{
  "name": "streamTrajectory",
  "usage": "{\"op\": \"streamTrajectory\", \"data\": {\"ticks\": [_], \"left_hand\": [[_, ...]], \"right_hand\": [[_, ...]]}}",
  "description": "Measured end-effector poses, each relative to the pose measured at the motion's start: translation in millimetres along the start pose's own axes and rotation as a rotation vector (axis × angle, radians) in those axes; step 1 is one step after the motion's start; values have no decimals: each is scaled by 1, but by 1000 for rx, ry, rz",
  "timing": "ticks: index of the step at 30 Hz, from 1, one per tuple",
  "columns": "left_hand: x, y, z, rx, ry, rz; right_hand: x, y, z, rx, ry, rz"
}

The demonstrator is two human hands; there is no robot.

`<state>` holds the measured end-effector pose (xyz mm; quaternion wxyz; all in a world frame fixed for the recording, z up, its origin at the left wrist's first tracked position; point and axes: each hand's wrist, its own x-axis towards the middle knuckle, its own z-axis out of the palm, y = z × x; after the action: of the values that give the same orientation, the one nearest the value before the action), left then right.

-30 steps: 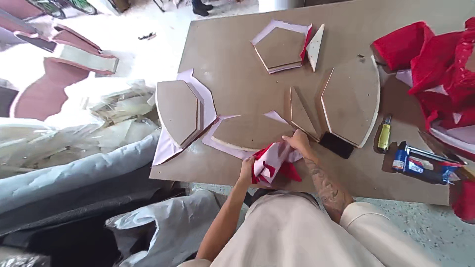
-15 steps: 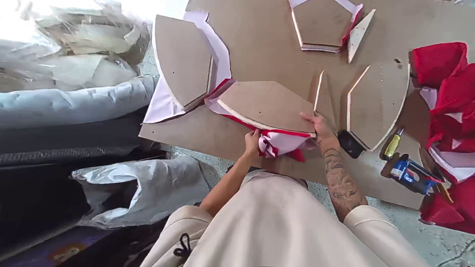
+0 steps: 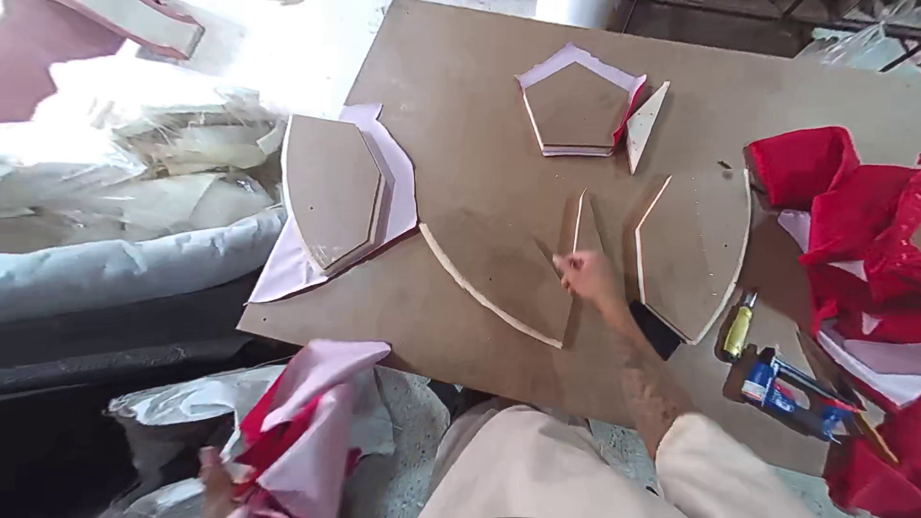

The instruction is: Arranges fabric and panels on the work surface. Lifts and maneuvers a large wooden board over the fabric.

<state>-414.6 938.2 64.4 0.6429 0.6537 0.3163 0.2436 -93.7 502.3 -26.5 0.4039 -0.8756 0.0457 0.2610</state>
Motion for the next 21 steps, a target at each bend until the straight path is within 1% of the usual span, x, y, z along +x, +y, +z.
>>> {"op": "streamTrajectory", "data": {"ticks": [1,2,3,4,5,6,8,9,10,13,15,16,18,21], "left_hand": [[-7,-5,8,3,-144,21],[-25,23,61,46,111,-357],[-42,7,77,13,37,-375],[-55,-17,85,16,-43,-286],[-57,-38,97,169,-56,-161],[-54,-49,108,342,-61,-46],[-43,-60,126,673,-142,107],[-33,-63,134,784,-211,147],[-23,-66,143,845,-291,150],[8,-73,176,848,-521,109],[29,-83,198,828,-632,58],[41,-91,209,842,-685,21],[58,-107,230,882,-813,-74],[74,-117,246,948,-1057,-245]], "right_hand": [[30,-7,-15,80,88,-67],[65,-10,-34,134,207,-105],[102,-10,-52,153,344,-120],[139,-7,-70,132,474,-92],[182,-6,-93,105,579,-27],[218,-4,-111,79,645,48],[273,-2,-138,28,627,170],[295,-1,-148,20,609,195],[314,-1,-156,16,591,211],[344,1,-164,-17,553,237],[353,3,-160,-82,600,229],[354,0,-161,-115,649,173],[340,-21,-179,-214,724,-12],[299,-66,-219,-230,819,-152]]}}
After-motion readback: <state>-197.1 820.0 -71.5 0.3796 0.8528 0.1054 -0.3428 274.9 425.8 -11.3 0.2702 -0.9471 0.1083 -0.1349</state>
